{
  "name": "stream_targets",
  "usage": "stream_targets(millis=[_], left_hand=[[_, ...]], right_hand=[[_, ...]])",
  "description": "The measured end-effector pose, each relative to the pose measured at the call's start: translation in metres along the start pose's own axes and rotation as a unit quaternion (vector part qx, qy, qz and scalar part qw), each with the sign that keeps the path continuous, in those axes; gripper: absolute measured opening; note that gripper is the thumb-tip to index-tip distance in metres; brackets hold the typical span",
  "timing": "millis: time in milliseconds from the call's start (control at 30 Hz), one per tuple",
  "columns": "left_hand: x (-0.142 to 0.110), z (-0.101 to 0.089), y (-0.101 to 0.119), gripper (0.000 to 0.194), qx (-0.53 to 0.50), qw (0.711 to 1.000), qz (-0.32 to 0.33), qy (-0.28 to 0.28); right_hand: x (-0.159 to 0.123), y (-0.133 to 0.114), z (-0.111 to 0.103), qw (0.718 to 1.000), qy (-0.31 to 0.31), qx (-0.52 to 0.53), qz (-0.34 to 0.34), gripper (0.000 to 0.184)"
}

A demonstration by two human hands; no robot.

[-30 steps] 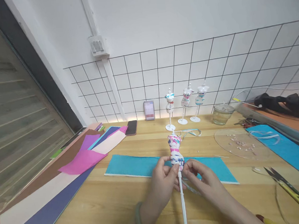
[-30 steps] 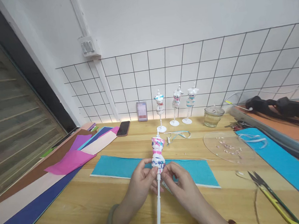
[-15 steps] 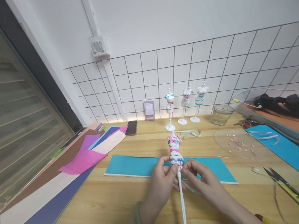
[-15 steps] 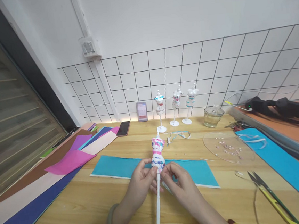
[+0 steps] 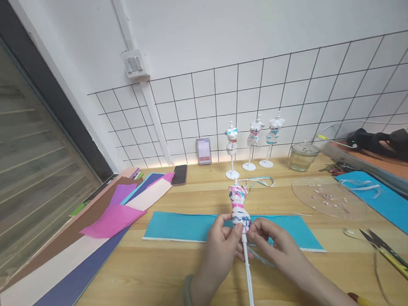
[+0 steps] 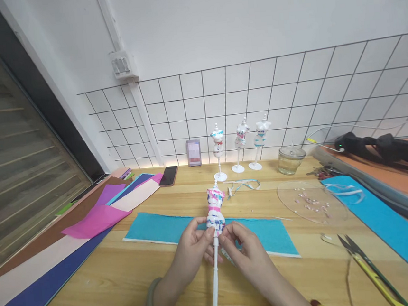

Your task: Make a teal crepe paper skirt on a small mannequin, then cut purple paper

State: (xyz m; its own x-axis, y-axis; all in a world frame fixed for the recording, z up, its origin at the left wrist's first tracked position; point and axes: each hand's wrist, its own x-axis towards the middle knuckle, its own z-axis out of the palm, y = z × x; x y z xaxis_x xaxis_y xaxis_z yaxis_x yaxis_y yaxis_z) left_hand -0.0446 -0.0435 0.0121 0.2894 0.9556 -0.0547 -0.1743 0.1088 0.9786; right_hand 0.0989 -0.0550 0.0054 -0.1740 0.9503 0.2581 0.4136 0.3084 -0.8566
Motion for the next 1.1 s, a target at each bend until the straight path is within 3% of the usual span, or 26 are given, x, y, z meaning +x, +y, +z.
stream_targets(millis=[1100], left_hand=[[0.0034,-0.002,0.0001,0.043,0.006,1.0,-0.007,-0.013]], right_hand=[[0.0008,0.0025,0.0012,1.0,0.009,-0.003,-0.002,0.026]])
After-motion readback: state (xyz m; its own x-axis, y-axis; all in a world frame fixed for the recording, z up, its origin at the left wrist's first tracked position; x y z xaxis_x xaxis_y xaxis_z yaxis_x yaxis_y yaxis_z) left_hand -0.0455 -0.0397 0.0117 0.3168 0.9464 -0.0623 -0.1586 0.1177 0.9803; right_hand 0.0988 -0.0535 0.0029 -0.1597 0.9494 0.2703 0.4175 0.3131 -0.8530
